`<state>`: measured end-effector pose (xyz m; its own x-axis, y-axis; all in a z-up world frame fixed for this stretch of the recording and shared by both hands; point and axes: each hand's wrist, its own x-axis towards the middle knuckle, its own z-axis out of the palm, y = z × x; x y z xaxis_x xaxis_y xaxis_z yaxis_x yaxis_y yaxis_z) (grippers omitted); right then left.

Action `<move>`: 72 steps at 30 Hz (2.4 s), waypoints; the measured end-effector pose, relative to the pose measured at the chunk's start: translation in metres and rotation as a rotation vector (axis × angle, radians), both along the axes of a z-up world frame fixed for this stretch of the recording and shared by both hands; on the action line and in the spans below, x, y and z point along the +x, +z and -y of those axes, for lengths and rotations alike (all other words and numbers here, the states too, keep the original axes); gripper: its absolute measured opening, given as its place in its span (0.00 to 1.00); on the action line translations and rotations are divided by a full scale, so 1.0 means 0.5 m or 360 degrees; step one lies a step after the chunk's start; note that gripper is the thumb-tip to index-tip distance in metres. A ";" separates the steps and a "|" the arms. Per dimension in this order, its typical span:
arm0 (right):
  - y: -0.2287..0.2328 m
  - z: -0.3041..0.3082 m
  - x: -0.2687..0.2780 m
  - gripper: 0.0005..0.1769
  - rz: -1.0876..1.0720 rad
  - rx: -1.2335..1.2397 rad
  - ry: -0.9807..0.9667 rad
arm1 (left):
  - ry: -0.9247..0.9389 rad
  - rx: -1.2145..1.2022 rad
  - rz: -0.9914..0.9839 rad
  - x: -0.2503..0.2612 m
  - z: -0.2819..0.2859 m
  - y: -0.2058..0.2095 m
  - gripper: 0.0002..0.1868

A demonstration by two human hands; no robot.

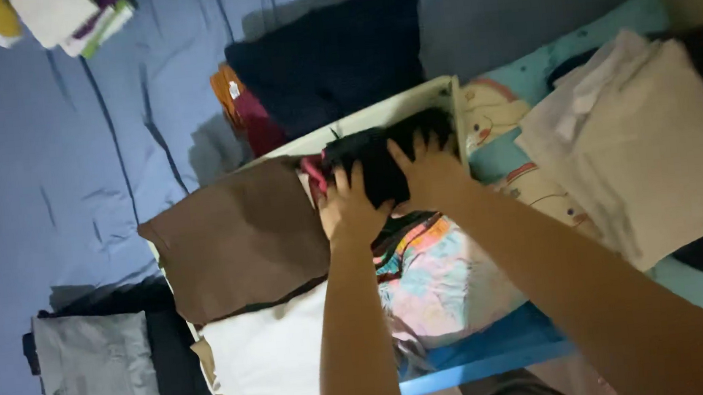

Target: Organizing and sorting various items of clothing into plastic drawers.

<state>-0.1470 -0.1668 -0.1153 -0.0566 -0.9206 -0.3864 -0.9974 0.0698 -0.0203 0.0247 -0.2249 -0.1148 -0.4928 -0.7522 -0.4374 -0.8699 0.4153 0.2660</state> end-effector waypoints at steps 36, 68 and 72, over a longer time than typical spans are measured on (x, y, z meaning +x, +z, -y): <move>-0.011 -0.440 0.033 0.34 0.0821 -0.0185 0.0286 | 0.0586 -0.0588 -0.0092 0.386 -0.383 0.089 0.49; -0.272 -0.567 0.060 0.23 0.0468 0.0179 -0.1009 | 0.0543 -0.0069 -0.0115 0.411 -0.460 0.101 0.54; -0.190 -0.511 0.125 0.64 0.1225 0.0335 -0.1831 | 0.0567 -0.0018 -0.0042 0.414 -0.461 0.098 0.52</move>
<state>-0.0847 0.0888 -0.2102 -0.4440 -0.4250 -0.7888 -0.1232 0.9009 -0.4161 0.2317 0.0058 -0.0660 -0.2100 -0.8836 -0.4184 -0.9535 0.0904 0.2876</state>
